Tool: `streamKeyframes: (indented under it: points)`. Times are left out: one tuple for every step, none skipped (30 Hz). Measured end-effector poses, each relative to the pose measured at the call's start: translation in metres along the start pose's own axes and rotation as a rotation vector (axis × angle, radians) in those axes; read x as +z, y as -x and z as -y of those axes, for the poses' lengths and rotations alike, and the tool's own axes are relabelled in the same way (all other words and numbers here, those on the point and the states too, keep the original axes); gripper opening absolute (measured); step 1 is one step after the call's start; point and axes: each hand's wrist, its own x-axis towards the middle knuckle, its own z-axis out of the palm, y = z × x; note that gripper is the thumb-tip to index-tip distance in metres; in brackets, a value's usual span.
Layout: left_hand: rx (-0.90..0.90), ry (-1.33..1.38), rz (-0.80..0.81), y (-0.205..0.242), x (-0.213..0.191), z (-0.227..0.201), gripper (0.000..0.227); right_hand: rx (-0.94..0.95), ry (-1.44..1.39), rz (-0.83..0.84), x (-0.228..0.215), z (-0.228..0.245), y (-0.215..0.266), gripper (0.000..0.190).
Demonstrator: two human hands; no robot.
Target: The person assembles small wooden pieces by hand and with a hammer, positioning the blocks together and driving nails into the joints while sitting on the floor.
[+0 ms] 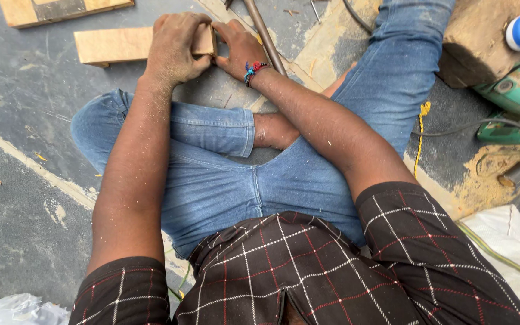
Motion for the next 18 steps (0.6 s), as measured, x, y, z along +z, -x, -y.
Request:
streamKeyframes:
  points:
    - [0.003,-0.008,0.005,0.002,0.002,0.000,0.062,-0.008,-0.001,-0.002,0.002,0.000,0.003,0.072]
    - [0.008,-0.021,0.001,0.000,0.002,0.002,0.063,0.006,0.018,0.004,0.002,-0.001,0.000,0.073]
    - [0.012,-0.025,-0.009,-0.001,0.002,0.003,0.062,0.021,0.038,0.010,0.002,-0.001,-0.002,0.073]
    - [0.013,-0.026,-0.015,0.000,0.002,0.004,0.060,0.037,0.056,0.021,0.003,0.000,-0.002,0.074]
    - [0.014,-0.027,-0.021,0.001,0.003,0.004,0.059,0.038,0.047,0.026,0.004,0.001,-0.001,0.073]
    - [0.009,-0.024,-0.015,0.002,0.005,0.004,0.060,0.038,0.040,0.033,0.005,0.000,0.001,0.072]
    - [0.004,-0.021,-0.010,0.004,0.006,0.004,0.061,0.039,0.033,0.040,0.005,0.001,0.003,0.072]
    - [0.002,-0.023,-0.011,0.002,0.005,0.006,0.062,0.033,0.052,0.033,0.003,0.000,0.000,0.072]
    - [0.011,-0.021,-0.024,0.000,0.005,0.007,0.061,0.027,0.071,0.026,0.001,0.000,-0.003,0.072]
    - [0.015,-0.015,-0.028,0.002,0.005,0.007,0.061,0.029,0.085,0.026,0.002,0.001,-0.001,0.073]
    - [0.020,-0.009,-0.033,0.003,0.006,0.008,0.060,0.031,0.074,0.031,0.002,0.002,0.001,0.072]
    - [0.023,-0.009,-0.035,0.004,0.007,0.008,0.062,0.032,0.065,0.033,0.002,0.002,0.002,0.072]
    - [0.026,-0.008,-0.038,0.004,0.007,0.008,0.063,0.032,0.056,0.036,0.001,0.002,0.002,0.072]
    - [0.031,-0.012,-0.043,0.002,0.006,0.009,0.065,0.027,0.060,0.030,0.000,0.002,0.000,0.073]
    - [0.031,-0.017,-0.040,0.001,0.005,0.011,0.065,0.022,0.063,0.024,-0.001,0.003,-0.002,0.073]
    - [0.028,-0.018,-0.031,0.003,0.006,0.010,0.066,0.022,0.064,0.023,0.000,0.003,0.001,0.073]
    - [0.026,-0.018,-0.021,0.005,0.007,0.009,0.067,0.018,0.057,0.020,0.001,0.004,0.004,0.074]
    - [0.022,-0.012,-0.023,0.004,0.006,0.009,0.066,0.008,0.053,0.012,0.000,0.004,0.003,0.074]
